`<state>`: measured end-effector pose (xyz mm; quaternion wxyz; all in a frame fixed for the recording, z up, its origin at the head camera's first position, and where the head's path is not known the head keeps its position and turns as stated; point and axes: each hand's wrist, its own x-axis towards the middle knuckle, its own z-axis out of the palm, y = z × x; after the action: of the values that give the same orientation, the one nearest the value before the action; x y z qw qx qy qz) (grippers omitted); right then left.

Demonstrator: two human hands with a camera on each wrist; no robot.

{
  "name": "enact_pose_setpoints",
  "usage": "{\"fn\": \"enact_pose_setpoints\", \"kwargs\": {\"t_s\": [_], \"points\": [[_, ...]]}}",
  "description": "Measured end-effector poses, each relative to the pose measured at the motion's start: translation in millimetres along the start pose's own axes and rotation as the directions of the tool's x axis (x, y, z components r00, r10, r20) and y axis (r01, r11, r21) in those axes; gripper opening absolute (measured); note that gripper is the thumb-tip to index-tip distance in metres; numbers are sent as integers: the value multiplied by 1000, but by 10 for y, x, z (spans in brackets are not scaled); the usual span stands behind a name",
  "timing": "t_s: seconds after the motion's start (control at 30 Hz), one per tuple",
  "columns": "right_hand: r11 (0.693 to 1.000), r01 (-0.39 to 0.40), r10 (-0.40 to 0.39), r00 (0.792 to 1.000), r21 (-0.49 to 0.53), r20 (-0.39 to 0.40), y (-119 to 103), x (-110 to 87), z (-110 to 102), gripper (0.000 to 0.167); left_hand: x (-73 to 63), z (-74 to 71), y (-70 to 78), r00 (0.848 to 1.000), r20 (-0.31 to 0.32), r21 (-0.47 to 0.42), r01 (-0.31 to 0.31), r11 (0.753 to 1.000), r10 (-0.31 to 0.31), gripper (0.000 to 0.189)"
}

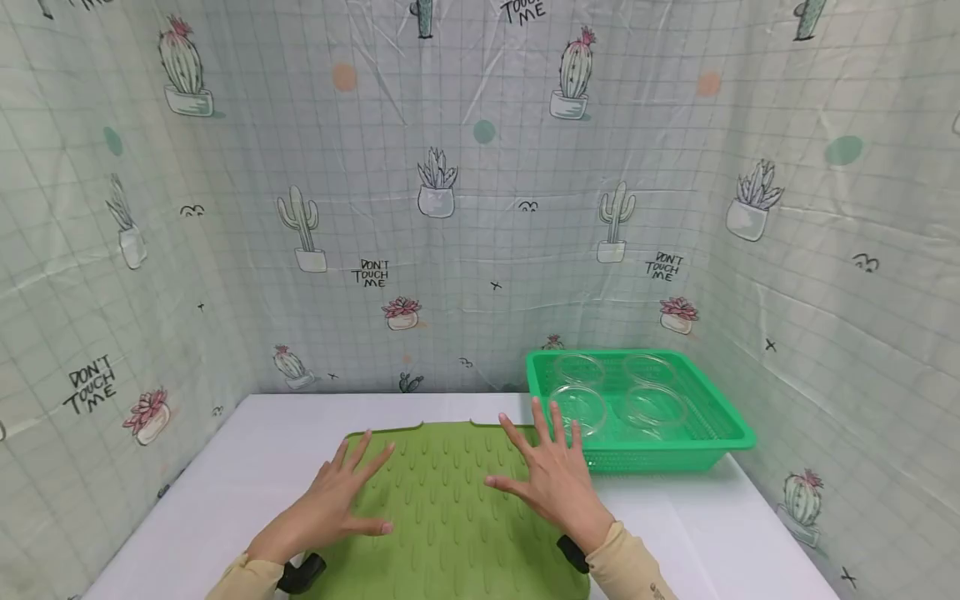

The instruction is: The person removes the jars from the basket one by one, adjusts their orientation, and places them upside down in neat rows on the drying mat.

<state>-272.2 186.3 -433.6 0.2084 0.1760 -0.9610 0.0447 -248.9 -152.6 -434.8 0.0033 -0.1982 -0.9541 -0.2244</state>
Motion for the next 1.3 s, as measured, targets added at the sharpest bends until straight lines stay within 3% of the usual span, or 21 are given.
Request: {"fn": "enact_pose_setpoints", "kwargs": {"t_s": [0.3,0.53,0.7,0.87,0.97,1.1,1.3], "points": [[1000,-26,26,1000,-8,-11,147,-106,-45,88,-361,149,-113,992,52,-53,-115,992,118,104],[995,-86,87,996,40,-20,465,-157,-138,96,-576,281,-345,956,16,-64,-293,954,294,84],[986,-147,148,989,79,-7,750,-146,-195,101,-675,320,-420,961,18,-39,-276,960,277,75],[966,-205,202,979,157,37,963,-122,-176,105,-751,351,-506,970,93,51,-231,972,225,69],[943,-229,218,973,241,69,1051,-102,-155,106,-773,384,-595,967,166,37,-204,978,195,63],[906,-251,224,968,342,117,1157,-76,-171,108,-786,428,-693,960,213,-5,-184,983,181,56],[866,-272,212,960,421,184,1294,-26,-235,114,-792,455,-739,961,176,-3,-217,976,214,53]]}}
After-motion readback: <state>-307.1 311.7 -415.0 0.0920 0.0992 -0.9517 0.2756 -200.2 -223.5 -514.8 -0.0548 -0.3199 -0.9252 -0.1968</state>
